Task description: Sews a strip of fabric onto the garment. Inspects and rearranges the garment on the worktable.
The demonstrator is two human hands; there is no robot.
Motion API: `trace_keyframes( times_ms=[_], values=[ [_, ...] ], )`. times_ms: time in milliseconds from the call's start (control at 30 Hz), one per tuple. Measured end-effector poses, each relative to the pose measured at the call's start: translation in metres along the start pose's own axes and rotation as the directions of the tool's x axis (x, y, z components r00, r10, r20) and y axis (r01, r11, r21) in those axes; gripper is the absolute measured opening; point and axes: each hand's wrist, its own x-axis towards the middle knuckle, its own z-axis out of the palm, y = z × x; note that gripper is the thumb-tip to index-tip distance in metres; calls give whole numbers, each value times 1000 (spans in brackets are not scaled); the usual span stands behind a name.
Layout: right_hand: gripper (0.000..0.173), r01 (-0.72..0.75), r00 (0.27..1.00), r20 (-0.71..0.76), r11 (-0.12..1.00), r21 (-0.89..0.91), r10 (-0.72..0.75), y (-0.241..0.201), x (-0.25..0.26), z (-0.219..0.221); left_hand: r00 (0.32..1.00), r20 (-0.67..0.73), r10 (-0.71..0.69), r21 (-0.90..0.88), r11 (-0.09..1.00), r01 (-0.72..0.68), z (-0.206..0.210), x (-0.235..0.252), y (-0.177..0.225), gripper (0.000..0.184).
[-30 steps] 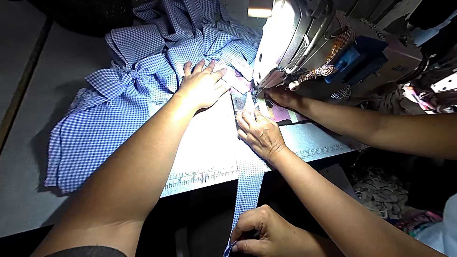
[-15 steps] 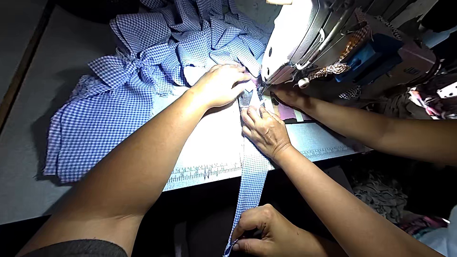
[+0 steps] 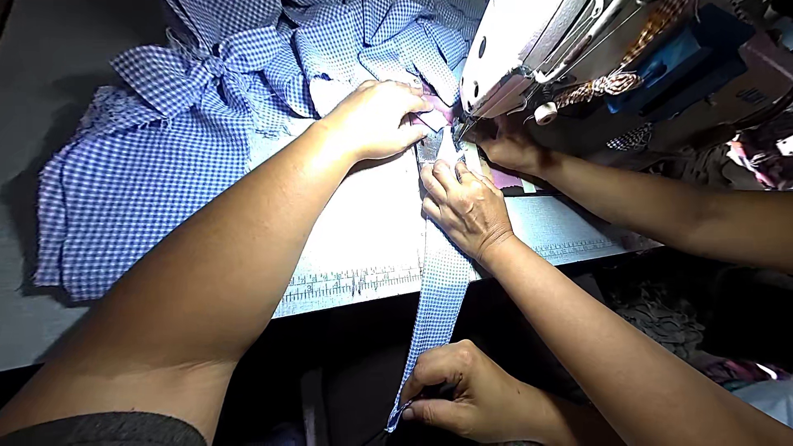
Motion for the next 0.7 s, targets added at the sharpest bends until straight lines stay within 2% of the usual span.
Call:
trace_keyframes(
  times_ms=[167, 333, 700],
  values=[
    [14, -12, 1000, 12, 1000, -3, 12, -4, 4, -2, 1000, 18, -7, 3, 1000, 7, -2, 1, 2, 51],
    [8, -160, 987, 4, 985, -70, 160, -45, 30, -5, 999, 30, -20, -10, 1000, 20, -3, 0, 2, 53],
    [8, -166, 986, 0, 985, -50, 166, -44, 29, -8, 999, 35, -27, -6, 1000, 27, -3, 0, 2, 54]
  ],
)
